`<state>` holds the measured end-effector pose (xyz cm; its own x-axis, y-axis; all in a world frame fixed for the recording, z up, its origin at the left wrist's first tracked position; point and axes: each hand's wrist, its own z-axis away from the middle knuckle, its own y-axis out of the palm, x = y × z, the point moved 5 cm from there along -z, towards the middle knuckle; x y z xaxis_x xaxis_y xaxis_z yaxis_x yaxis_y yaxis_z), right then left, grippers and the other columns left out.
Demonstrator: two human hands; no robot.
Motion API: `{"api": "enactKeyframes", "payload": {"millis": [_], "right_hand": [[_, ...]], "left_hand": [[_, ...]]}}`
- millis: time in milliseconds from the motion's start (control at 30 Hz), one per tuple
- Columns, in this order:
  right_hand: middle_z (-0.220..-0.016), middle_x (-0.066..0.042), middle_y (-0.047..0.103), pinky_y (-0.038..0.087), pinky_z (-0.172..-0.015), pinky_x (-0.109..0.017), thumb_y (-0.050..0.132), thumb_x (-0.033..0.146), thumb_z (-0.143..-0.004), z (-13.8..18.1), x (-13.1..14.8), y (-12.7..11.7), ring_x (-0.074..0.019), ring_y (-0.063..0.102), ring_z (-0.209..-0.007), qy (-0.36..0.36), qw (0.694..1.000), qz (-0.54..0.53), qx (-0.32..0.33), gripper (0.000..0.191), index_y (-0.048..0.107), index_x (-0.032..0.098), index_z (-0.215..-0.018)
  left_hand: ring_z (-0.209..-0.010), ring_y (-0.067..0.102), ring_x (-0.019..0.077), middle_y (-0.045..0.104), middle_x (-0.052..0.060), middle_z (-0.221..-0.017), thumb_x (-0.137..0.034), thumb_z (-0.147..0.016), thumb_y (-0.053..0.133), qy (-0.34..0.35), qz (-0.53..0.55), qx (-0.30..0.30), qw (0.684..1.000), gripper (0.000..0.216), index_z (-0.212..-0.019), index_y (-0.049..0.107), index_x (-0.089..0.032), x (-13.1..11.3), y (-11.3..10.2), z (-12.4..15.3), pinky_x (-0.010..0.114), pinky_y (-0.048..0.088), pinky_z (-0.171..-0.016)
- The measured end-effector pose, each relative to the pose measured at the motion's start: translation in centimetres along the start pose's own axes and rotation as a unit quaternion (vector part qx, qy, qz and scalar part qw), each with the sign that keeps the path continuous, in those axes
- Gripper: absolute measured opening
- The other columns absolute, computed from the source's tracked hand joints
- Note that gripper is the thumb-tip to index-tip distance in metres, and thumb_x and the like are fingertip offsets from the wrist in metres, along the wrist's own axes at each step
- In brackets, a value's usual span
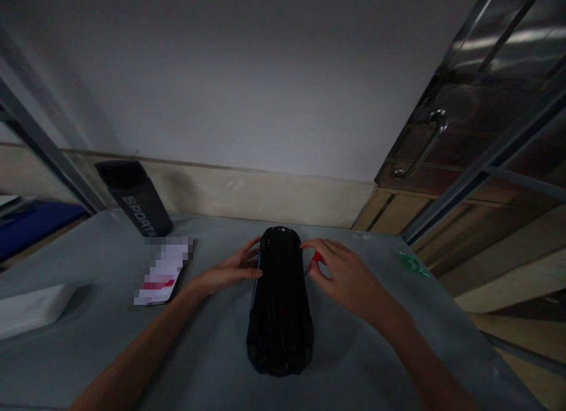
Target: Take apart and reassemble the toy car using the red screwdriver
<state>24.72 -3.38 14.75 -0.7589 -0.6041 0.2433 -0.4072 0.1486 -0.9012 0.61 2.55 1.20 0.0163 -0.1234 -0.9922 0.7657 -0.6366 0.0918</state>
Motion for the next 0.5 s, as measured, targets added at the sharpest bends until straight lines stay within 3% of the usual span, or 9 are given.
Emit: {"api": "enactKeyframes", "payload": {"millis": [167, 367, 433, 500], "right_hand": [[-0.113, -0.006, 0.08, 0.054, -0.084, -0.035, 0.05, 0.011, -0.103, -0.7, 0.9, -1.2, -0.0234, 0.077, -0.097, -0.008, 0.991, 0.008, 0.133, 0.037, 0.064, 0.023, -0.136], [-0.088, -0.01, 0.08, 0.044, -0.061, -0.033, 0.039, 0.014, -0.108, -2.3, 1.9, -0.1, -0.0249, 0.076, -0.073, 0.031, 0.973, 0.161, 0.164, 0.031, 0.07, 0.016, -0.11], [-0.089, -0.012, 0.079, 0.047, -0.065, -0.036, 0.04, 0.016, -0.108, -2.4, 2.0, 0.2, -0.0272, 0.077, -0.077, 0.037, 0.972, 0.171, 0.159, 0.029, 0.068, 0.013, -0.113], [-0.101, -0.012, 0.079, 0.05, -0.079, -0.037, 0.045, 0.015, -0.105, -2.3, 2.1, 0.1, -0.0278, 0.076, -0.094, 0.005, 0.981, 0.131, 0.14, 0.025, 0.066, 0.013, -0.117]], "left_hand": [[-0.164, 0.023, 0.0351, 0.023, 0.007, -0.179, -0.034, -0.086, 0.083, 0.004, 0.001, -0.002, 1.0, 0.105, -0.17, 0.02, -0.042, -0.2, 0.1, 0.0, 0.053, 0.028, -0.127], [-0.163, 0.026, 0.0343, 0.03, 0.01, -0.176, -0.032, -0.084, 0.086, 0.0, 0.03, -0.004, 1.0, 0.108, -0.17, 0.02, -0.038, -0.4, 0.5, 0.3, 0.054, 0.027, -0.128], [-0.164, 0.025, 0.0344, 0.03, 0.011, -0.176, -0.033, -0.083, 0.087, 0.0, 0.038, -0.008, 0.999, 0.109, -0.17, 0.021, -0.038, -0.5, 0.5, 0.3, 0.055, 0.027, -0.129], [-0.164, 0.024, 0.0351, 0.027, 0.011, -0.177, -0.033, -0.084, 0.087, -0.006, 0.041, -0.011, 0.999, 0.108, -0.17, 0.021, -0.038, -0.5, 0.5, 0.4, 0.057, 0.028, -0.129]]}}
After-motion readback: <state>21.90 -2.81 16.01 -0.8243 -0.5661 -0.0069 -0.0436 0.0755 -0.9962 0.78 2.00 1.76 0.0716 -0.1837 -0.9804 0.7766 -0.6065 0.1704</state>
